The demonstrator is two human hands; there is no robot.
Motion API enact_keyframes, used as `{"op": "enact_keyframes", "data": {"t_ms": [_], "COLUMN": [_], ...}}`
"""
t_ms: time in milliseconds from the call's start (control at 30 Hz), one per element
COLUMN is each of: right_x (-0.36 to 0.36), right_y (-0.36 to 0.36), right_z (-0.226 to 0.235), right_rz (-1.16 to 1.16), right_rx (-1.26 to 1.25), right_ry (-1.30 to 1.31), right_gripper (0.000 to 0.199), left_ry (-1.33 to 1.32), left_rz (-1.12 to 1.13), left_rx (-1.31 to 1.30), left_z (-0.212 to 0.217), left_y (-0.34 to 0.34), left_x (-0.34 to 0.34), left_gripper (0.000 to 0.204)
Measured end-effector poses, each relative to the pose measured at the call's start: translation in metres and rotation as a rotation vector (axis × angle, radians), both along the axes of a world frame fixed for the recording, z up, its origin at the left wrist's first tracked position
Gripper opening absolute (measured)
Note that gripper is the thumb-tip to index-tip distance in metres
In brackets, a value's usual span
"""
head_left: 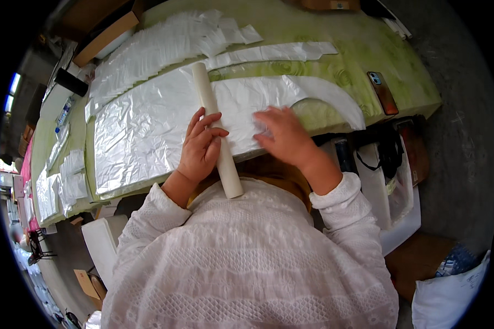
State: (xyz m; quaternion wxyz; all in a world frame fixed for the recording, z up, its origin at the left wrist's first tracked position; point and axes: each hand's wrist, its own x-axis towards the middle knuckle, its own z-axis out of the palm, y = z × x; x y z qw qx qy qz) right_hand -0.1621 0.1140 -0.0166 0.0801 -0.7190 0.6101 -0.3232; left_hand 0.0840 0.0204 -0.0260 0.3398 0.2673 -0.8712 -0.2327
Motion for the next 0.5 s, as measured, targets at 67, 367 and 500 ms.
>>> {"op": "enact_keyframes", "data": {"t_ms": [67,367,500], "right_x": [0.016,0.003,0.017], "right_y": [0.011,0.061,0.088], "right_z": [0.002,-0.013,-0.027], "right_rz": [0.152,-0.085,-0.260], "right_rx": [0.063,-0.087,-0.150], "right_ry": [-0.120,-0.370,-0.753], "right_gripper": [0.041,0.021,0.015], "left_ry": [0.015,-0.117,-0.416], "left_rz": [-0.001,-0.164,-0.242], "left_rx": [0.017,-0.075,0.133], "left_z": [0.003,0.050,0.036], "left_y": [0.000,-0.004,-0.009], "left_x": [-0.002,-0.047,-0.094], "left_gripper": [0.018,0.026,0.036]}}
